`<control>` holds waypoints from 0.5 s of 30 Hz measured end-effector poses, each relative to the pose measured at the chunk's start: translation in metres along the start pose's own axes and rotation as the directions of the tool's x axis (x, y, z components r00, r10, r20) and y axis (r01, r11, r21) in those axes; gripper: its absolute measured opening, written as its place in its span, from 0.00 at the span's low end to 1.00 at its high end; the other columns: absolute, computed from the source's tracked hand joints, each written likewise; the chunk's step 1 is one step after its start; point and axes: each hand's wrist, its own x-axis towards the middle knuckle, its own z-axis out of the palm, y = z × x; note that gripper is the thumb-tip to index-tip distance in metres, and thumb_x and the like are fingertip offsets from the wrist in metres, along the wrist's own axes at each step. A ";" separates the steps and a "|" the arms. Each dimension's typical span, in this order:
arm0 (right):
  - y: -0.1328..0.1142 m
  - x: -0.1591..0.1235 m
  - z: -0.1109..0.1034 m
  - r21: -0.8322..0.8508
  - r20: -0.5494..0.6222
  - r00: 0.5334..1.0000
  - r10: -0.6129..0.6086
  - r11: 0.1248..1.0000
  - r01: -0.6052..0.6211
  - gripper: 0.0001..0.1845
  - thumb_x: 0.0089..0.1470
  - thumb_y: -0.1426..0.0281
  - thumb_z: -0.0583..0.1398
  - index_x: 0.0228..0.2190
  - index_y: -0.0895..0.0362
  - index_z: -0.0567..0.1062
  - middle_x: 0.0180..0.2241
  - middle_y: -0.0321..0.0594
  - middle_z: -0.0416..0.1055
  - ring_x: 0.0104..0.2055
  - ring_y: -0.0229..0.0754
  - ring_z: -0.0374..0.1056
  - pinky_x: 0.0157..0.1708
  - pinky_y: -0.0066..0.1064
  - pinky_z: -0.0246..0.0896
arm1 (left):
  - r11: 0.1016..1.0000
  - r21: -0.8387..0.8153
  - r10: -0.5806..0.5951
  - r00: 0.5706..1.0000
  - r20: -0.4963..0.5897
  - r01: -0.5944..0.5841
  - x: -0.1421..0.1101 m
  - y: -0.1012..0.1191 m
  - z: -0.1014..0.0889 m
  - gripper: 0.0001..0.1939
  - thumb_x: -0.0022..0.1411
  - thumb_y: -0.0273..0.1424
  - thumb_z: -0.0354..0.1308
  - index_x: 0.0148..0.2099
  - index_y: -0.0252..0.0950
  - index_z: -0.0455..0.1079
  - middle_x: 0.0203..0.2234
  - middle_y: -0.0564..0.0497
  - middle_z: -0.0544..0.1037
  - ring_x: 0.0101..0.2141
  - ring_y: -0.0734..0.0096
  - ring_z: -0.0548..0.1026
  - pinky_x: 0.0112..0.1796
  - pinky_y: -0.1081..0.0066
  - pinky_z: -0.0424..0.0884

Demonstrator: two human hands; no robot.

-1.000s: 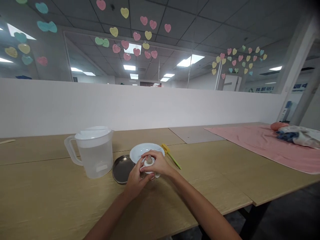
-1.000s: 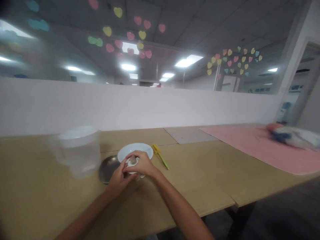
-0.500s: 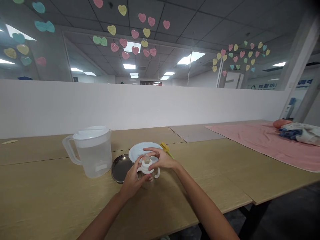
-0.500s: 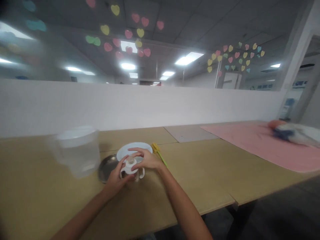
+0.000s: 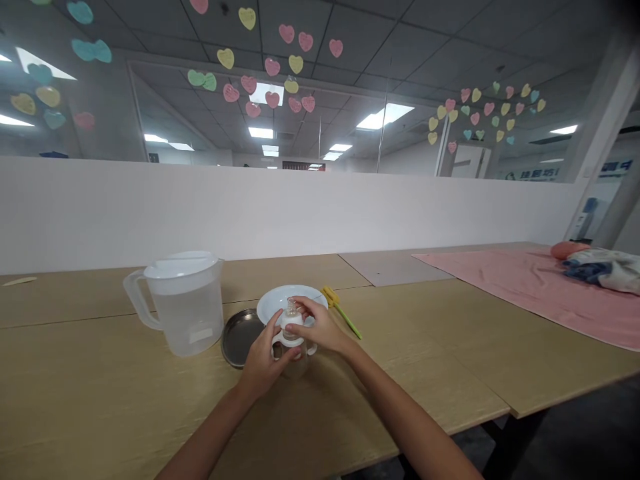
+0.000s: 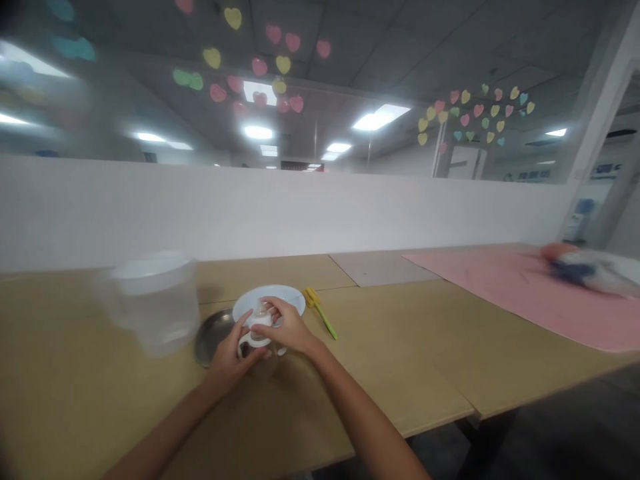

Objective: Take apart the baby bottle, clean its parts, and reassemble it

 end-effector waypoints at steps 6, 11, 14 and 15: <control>0.008 0.009 -0.007 0.488 -0.056 0.992 0.117 0.870 -0.075 0.31 0.34 0.69 0.68 0.45 0.52 0.69 0.46 0.42 0.67 0.46 0.45 0.65 0.43 0.39 0.65 | 1.000 -0.005 0.018 1.000 0.003 -0.018 0.001 -0.001 -0.001 0.37 0.56 0.42 0.53 0.63 0.38 0.43 0.47 0.44 0.73 0.46 0.62 0.71 0.46 0.63 0.65; 0.000 0.009 -0.012 0.737 -0.108 0.982 0.152 0.676 -0.024 0.28 0.36 0.71 0.68 0.42 0.53 0.69 0.46 0.40 0.67 0.47 0.46 0.65 0.45 0.42 0.65 | 1.000 -0.025 0.018 1.000 0.008 -0.018 0.001 0.000 -0.001 0.37 0.56 0.41 0.53 0.63 0.38 0.42 0.46 0.44 0.73 0.45 0.62 0.71 0.45 0.63 0.66; -0.005 0.010 -0.018 0.791 -0.164 0.977 0.137 0.609 0.047 0.24 0.37 0.69 0.68 0.39 0.51 0.70 0.41 0.36 0.69 0.45 0.44 0.67 0.47 0.42 0.62 | 1.000 -0.025 0.018 0.999 0.027 -0.017 0.000 0.002 -0.001 0.36 0.56 0.41 0.54 0.62 0.37 0.44 0.47 0.43 0.72 0.47 0.61 0.70 0.46 0.62 0.65; -0.005 0.011 -0.021 0.802 -0.186 0.972 0.142 0.594 0.066 0.22 0.37 0.68 0.67 0.38 0.51 0.70 0.40 0.35 0.70 0.45 0.44 0.67 0.48 0.41 0.62 | 1.000 -0.027 0.016 0.999 0.033 -0.015 0.000 0.002 -0.002 0.36 0.56 0.41 0.54 0.62 0.37 0.44 0.47 0.42 0.72 0.47 0.61 0.70 0.46 0.62 0.65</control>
